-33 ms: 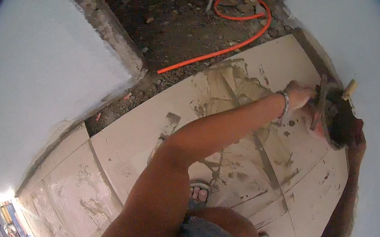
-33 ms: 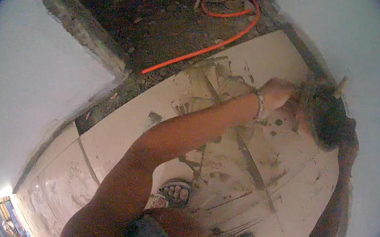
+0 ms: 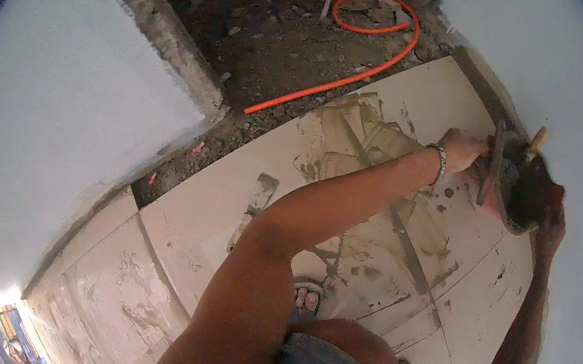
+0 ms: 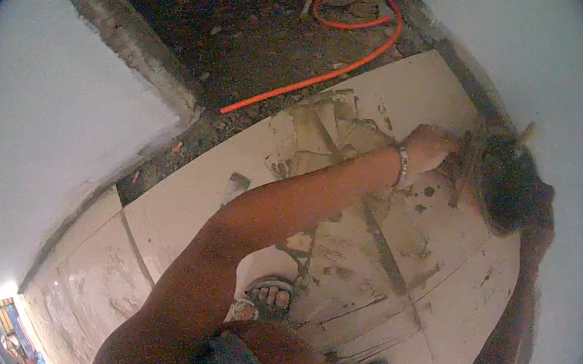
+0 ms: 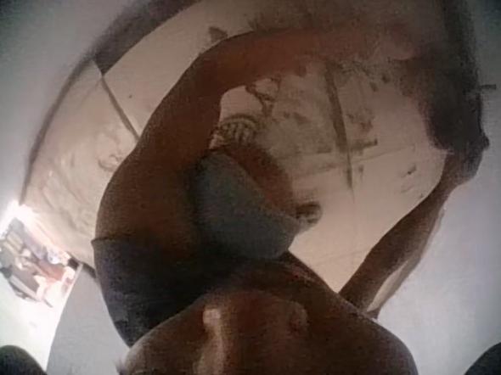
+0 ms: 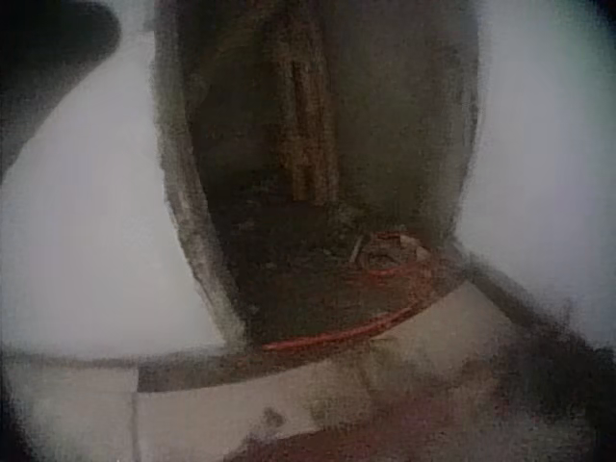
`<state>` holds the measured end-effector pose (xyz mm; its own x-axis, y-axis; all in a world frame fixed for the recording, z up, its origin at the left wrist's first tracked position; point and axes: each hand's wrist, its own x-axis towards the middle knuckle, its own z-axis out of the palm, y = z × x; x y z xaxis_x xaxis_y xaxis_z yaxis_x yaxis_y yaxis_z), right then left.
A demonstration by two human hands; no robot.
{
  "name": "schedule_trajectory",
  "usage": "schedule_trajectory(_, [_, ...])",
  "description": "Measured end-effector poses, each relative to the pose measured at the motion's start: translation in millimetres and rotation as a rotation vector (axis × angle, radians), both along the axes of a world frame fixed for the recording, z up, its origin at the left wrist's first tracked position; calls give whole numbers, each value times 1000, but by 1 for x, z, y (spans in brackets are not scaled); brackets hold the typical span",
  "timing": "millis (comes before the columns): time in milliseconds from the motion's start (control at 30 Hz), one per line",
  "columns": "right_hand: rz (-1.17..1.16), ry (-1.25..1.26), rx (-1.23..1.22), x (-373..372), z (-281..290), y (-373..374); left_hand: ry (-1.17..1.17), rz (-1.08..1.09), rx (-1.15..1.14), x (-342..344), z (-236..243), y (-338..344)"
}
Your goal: The person scrapes grout lines on a tiled floor using a putty knife and a cloth, then sweeps the area with a broom. They repeat scraping and wiping along the grout seams.
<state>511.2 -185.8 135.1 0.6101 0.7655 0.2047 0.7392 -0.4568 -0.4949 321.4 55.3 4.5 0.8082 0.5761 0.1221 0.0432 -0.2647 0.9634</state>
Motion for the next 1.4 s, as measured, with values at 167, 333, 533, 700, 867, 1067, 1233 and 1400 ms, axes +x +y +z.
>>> schedule_trajectory(167, [-213, 101, 162, 21, -7, -4, -22, -144, -760, -17, 67, -18])
schedule_trajectory(333, [-249, 9, 179, 29, -7, 18, -39, -163, -949, -48, 83, 10])
schedule_trajectory(533, [-130, -262, 62, 41, -14, -20, 38, -153, -933, -34, 80, -8])
schedule_trajectory(700, [-153, -211, -5, 30, -5, -14, 33, -135, -906, -41, 85, -8])
schedule_trajectory(867, [-209, -294, 56, 41, -13, -19, 10, -187, -923, -31, 67, -2])
schedule_trajectory(1067, [-158, -119, -14, 47, -2, -8, -3, -140, -948, -33, 76, -6])
schedule_trajectory(1233, [-85, 22, -95, 53, -16, -12, -97, -160, -1055, -33, 71, -14])
schedule_trajectory(1400, [-87, -110, -165, 29, -1, -8, -20, -145, -1019, -47, 66, -14])
